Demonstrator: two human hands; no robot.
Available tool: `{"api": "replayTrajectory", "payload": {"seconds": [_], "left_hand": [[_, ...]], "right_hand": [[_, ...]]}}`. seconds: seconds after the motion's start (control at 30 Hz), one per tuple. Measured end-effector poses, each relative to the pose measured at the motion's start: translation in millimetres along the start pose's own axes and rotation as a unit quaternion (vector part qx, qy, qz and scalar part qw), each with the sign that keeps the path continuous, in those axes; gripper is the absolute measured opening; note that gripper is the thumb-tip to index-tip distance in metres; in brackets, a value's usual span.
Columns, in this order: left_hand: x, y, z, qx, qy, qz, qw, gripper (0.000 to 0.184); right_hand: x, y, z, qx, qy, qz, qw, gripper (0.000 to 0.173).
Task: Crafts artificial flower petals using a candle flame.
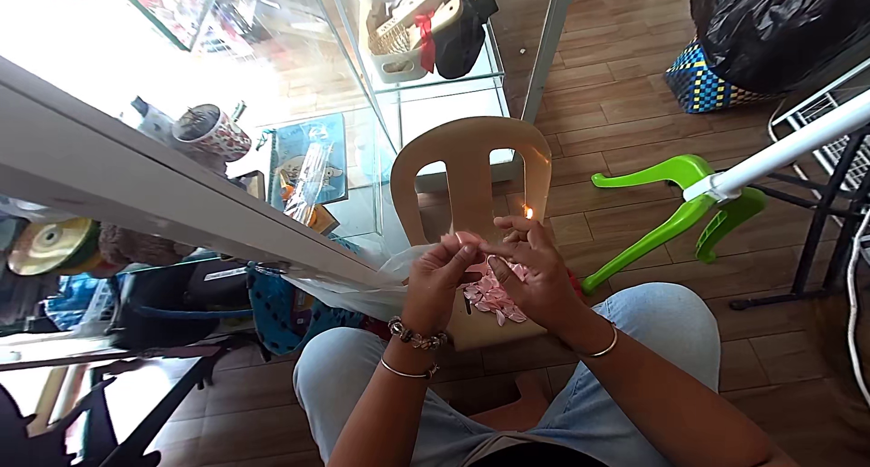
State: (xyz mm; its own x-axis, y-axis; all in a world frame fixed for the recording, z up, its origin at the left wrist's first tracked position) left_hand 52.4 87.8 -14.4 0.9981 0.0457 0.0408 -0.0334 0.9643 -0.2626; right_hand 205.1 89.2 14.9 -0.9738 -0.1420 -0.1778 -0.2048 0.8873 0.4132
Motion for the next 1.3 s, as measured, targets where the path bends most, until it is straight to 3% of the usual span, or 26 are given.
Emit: {"api": "replayTrajectory", "payload": {"seconds": [0.17,0.43,0.67,0.93,1.07,1.17,1.23,1.3], "left_hand": [[5,-1,4,0.068,0.059,-0.022,0.996,0.012],[7,-4,8,0.14,0.16,-0.015,0.977,0.008],[8,-5,14,0.246,0.149,-0.027,0.957,0.013],[19,-1,0,0.14,0.072,-0.161,0.974,0.023],[20,-2,0,0.134,0.026,-0.225,0.965,0.01],[18,1,-2,0.154,-0.004,-0.225,0.962,0.01],[18,2,-2,0.151,-0.013,-0.208,0.966,0.011],[19,2,-2,0.142,-0.029,-0.181,0.973,0.01]], "right_hand": [[-9,1,23,0.191,0.189,0.036,0.963,0.017],[-3,-2,32,0.274,0.274,0.022,0.921,0.005],[13,-15,38,0.432,0.445,-0.007,0.784,0.011],[27,-29,41,0.478,0.512,-0.051,0.712,0.004],[30,-34,41,0.488,0.522,-0.064,0.696,0.002],[31,-37,40,0.492,0.525,-0.054,0.692,0.01],[27,-33,38,0.477,0.513,-0.036,0.713,0.011],[15,-24,31,0.437,0.474,-0.005,0.764,0.008]]}}
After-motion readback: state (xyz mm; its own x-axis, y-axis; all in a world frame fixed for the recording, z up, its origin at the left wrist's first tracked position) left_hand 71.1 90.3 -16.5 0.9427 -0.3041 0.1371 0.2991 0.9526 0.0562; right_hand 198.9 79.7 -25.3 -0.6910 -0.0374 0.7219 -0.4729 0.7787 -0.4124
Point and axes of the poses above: each hand's wrist, its own y-axis towards the middle knuckle, its own x-axis out of the palm, z = x × y, the point moved 8 cm from there along y, towards the middle knuckle, and after that the axes turned 15 degrees about y, right-handed, at the moved point
